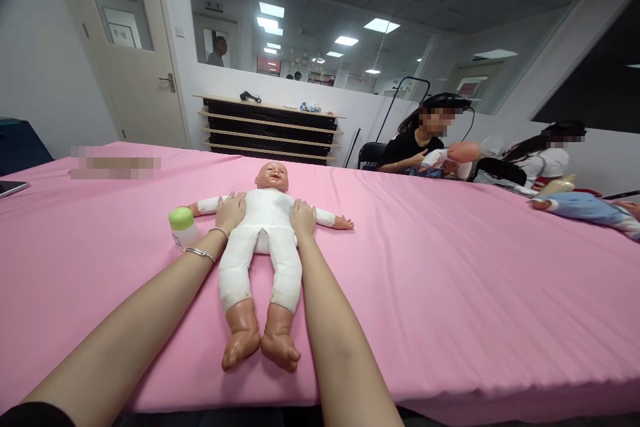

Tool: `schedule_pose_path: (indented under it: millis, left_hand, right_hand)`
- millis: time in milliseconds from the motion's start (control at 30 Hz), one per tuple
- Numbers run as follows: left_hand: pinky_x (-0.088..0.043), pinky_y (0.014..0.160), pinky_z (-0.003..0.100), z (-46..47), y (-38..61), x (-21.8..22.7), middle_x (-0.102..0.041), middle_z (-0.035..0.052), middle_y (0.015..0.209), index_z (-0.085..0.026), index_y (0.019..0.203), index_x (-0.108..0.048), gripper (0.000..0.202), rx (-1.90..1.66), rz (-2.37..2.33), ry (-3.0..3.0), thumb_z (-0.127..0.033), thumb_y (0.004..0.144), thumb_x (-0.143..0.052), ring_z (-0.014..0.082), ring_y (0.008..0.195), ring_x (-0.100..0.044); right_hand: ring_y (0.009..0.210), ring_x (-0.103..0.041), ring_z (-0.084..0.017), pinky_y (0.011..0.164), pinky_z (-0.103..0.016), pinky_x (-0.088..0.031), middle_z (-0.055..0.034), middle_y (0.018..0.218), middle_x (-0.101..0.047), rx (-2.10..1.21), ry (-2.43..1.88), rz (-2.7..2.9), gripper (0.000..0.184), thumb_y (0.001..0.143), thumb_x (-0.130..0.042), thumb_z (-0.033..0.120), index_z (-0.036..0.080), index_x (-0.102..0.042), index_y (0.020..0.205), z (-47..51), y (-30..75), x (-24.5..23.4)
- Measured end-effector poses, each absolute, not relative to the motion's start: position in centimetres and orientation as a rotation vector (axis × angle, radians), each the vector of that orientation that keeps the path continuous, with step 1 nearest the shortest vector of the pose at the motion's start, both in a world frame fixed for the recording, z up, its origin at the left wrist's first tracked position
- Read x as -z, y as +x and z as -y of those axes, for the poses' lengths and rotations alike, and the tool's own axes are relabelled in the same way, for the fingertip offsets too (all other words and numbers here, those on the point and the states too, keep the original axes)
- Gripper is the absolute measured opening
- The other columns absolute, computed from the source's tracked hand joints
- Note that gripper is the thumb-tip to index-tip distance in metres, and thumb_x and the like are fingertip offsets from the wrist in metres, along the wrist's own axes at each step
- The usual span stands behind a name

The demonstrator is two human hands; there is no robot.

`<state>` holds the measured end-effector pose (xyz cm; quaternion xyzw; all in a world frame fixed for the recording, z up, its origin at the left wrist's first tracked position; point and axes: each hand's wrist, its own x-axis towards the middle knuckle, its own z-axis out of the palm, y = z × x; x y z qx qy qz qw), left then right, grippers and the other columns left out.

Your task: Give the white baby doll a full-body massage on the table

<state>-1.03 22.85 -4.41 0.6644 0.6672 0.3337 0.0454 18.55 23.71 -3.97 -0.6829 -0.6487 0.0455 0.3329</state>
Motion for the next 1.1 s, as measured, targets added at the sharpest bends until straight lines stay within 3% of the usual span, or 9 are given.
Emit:
schedule_pose_path:
  millis: [100, 200, 400, 500, 600, 700, 767, 933, 1100]
  left_hand:
    - [-0.01, 0.112, 0.052, -22.8, -1.2, 4.5, -0.045, 0.0092, 0.137, -0.011, 0.125, -0.054, 0.044, -1.111, -2.279, 1.894, -0.023, 0.089, -0.031, 0.026, 0.136, -0.024]
    - [-0.015, 0.113, 0.047, -22.9, -1.3, 4.5, -0.039, 0.0111, 0.141, -0.007, 0.131, -0.046, 0.047, -1.322, -2.247, 1.863, -0.023, 0.089, -0.033, 0.0244, 0.136, -0.024]
    - [-0.025, 0.111, 0.025, -23.1, -1.1, 4.2, -0.043, 0.0056, 0.138, -0.01, 0.13, -0.048, 0.045, -1.296, -1.664, 2.135, -0.021, 0.091, -0.029, 0.0127, 0.131, -0.036]
    - [-0.027, 0.111, 0.032, -23.2, -1.0, 4.4, -0.047, 0.0036, 0.135, -0.016, 0.126, -0.053, 0.043, -1.148, -1.693, 2.126, -0.022, 0.092, -0.027, 0.0144, 0.128, -0.04]
    - [-0.018, 0.112, 0.047, -23.2, -1.1, 4.6, -0.046, 0.0058, 0.135, -0.016, 0.127, -0.053, 0.043, -1.058, -1.969, 2.073, -0.022, 0.091, -0.029, 0.0221, 0.132, -0.033]
    - [-0.011, 0.111, 0.053, -23.1, -1.2, 4.8, -0.041, 0.0123, 0.139, -0.009, 0.127, -0.052, 0.044, -1.095, -2.271, 1.935, -0.023, 0.089, -0.033, 0.0278, 0.137, -0.021]
    - [-0.012, 0.112, 0.053, -23.1, -1.2, 4.7, -0.034, 0.0142, 0.143, -0.006, 0.132, -0.045, 0.048, -1.2, -2.289, 1.887, -0.024, 0.088, -0.035, 0.0274, 0.137, -0.02]
    - [-0.021, 0.112, 0.039, -23.5, -1.2, 4.4, -0.035, 0.0072, 0.143, -0.014, 0.136, -0.04, 0.048, -1.262, -1.78, 2.136, -0.024, 0.09, -0.028, 0.0166, 0.134, -0.029]
    - [-0.015, 0.112, 0.049, -23.3, -1.1, 4.6, -0.041, 0.0041, 0.14, -0.02, 0.133, -0.045, 0.046, -0.999, -1.895, 2.134, -0.026, 0.092, -0.023, 0.0203, 0.133, -0.031]
  right_hand:
    - [0.132, -0.034, -0.024, 0.112, -0.045, -0.012, -0.0152, 0.136, -0.044, -0.034, -1.868, 1.519, 0.047, 0.094, -0.024, 0.027, 0.005, -0.05, 0.125, -23.7, 18.6, 4.1]
    - [0.135, -0.028, -0.019, 0.113, -0.039, -0.018, -0.0126, 0.142, -0.036, -0.035, -1.637, 1.488, 0.051, 0.094, -0.021, 0.03, 0.006, -0.041, 0.133, -23.9, 18.8, 4.5]
    - [0.119, -0.049, -0.015, 0.102, -0.029, -0.037, -0.006, 0.124, -0.057, -0.26, -1.299, 1.738, 0.049, 0.094, -0.022, 0.038, 0.017, -0.058, 0.118, -24.1, 19.0, 4.6]
    - [0.117, -0.051, -0.017, 0.103, -0.032, -0.036, -0.0068, 0.123, -0.058, -0.282, -1.407, 1.756, 0.048, 0.094, -0.022, 0.037, 0.017, -0.059, 0.117, -24.0, 18.9, 4.5]
    - [0.126, -0.042, -0.023, 0.11, -0.046, -0.019, -0.0115, 0.128, -0.053, -0.167, -1.664, 1.69, 0.046, 0.094, -0.022, 0.03, 0.013, -0.058, 0.117, -24.0, 18.7, 4.5]
    - [0.134, -0.029, -0.028, 0.112, -0.051, -0.009, -0.0183, 0.138, -0.04, -0.031, -1.792, 1.455, 0.048, 0.092, -0.028, 0.03, 0.004, -0.051, 0.125, -24.1, 18.7, 4.6]
    - [0.136, -0.027, -0.025, 0.113, -0.047, -0.014, -0.017, 0.142, -0.034, -0.002, -1.655, 1.424, 0.051, 0.091, -0.027, 0.031, 0.003, -0.045, 0.13, -24.2, 18.8, 4.7]
    - [0.123, -0.046, -0.015, 0.106, -0.031, -0.034, -0.0063, 0.127, -0.055, -0.246, -1.221, 1.788, 0.048, 0.092, -0.023, 0.034, 0.015, -0.059, 0.117, -24.8, 19.1, 4.8]
    - [0.126, -0.043, -0.017, 0.111, -0.04, -0.022, -0.0071, 0.132, -0.05, -0.209, -1.592, 1.81, 0.045, 0.093, -0.021, 0.027, 0.017, -0.055, 0.122, -24.8, 18.9, 4.7]
